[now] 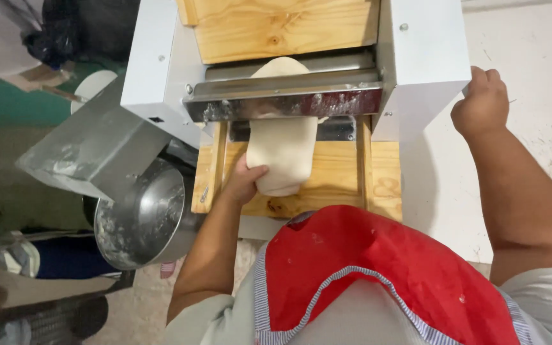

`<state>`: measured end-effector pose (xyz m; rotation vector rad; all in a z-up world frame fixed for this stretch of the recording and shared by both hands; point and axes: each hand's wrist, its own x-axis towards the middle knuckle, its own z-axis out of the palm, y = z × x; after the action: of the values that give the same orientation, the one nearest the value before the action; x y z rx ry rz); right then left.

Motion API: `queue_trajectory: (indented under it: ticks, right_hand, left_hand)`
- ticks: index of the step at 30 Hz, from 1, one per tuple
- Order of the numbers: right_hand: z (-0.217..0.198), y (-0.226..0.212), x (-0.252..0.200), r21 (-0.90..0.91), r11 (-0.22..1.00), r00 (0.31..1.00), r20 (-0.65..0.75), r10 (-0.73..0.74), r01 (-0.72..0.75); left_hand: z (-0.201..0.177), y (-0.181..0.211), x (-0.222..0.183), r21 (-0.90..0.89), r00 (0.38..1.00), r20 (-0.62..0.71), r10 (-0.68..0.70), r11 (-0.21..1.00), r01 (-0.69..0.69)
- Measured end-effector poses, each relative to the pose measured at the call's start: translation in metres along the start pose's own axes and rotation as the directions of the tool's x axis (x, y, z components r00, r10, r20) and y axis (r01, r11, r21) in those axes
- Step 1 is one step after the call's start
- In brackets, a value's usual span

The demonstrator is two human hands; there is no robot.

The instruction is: Sheet dough, cut it into strips, notch the edges, and form them into decorative rings on a baking tray.

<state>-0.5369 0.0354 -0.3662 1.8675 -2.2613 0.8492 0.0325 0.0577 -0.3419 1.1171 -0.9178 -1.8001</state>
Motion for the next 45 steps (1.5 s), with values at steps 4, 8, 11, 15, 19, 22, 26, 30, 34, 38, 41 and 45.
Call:
queue_trajectory:
  ticks: [4, 8, 11, 15, 19, 22, 26, 30, 34, 38, 41, 45]
  right_hand:
    - [-0.017, -0.011, 0.004, -0.016, 1.000, 0.997, 0.070, -0.019, 0.020]
    - [-0.045, -0.029, 0.013, 0.058, 0.991, 0.963, 0.249, 0.103, -0.121]
    - [-0.046, -0.010, 0.014, 0.309, 0.946, 0.986, 0.158, 0.049, -0.096]
    - [-0.054, -0.033, 0.030, 0.716, 0.693, 0.969, -0.219, 0.115, 0.080]
    - [-0.104, -0.172, 0.022, 0.883, 0.305, 0.821, -0.452, 0.349, 0.357]
    - [-0.136, -0.335, 0.004, 0.303, 0.409, 0.509, -0.493, -0.705, 0.860]
    - [-0.072, -0.477, 0.025, 0.302, 0.265, 0.348, -0.264, -0.900, 0.916]
    - [0.000, -0.572, 0.042, 0.147, 0.449, 0.444, 0.065, -0.894, 0.882]
    - [0.038, -0.612, 0.037, -0.101, 0.584, 0.585, 0.294, -0.756, 0.806]
    - [0.044, -0.616, 0.033, -0.348, 0.501, 0.562, 0.096, -0.822, 0.792]
    - [0.044, -0.619, 0.031, -0.306, 0.530, 0.561, 0.014, -0.828, 0.791]
    - [0.064, -0.589, 0.035, 0.032, 0.532, 0.533, -0.097, -0.841, 0.846]
  left_hand:
    - [-0.005, -0.027, -0.066, -0.218, 0.997, -0.048, 0.052, 0.974, -0.062]
    - [0.001, -0.058, -0.100, -0.294, 0.988, -0.149, 0.041, 0.952, -0.084]
    - [0.007, -0.088, -0.118, -0.383, 0.932, -0.334, -0.137, 0.924, -0.001]
    - [0.005, -0.148, -0.121, -0.521, 0.910, -0.361, -0.202, 0.853, -0.018]
    - [0.017, -0.174, -0.121, -0.623, 0.901, -0.383, -0.203, 0.777, -0.089]
    - [0.016, -0.146, -0.121, -0.410, 0.894, -0.325, -0.308, 0.898, 0.161]
    - [0.019, -0.097, -0.120, -0.094, 0.955, -0.274, -0.113, 0.991, 0.090]
    - [0.032, -0.040, -0.117, -0.056, 0.970, -0.190, -0.151, 0.988, 0.143]
    - [0.017, -0.042, -0.102, 0.133, 0.961, -0.080, -0.263, 0.953, 0.272]
    - [0.005, -0.053, -0.093, 0.108, 0.971, 0.032, -0.237, 0.967, 0.232]
    - [0.003, -0.047, -0.092, 0.074, 0.968, 0.035, -0.249, 0.966, 0.246]
    - [0.003, -0.025, -0.094, 0.262, 0.846, -0.212, -0.489, 0.806, 0.531]
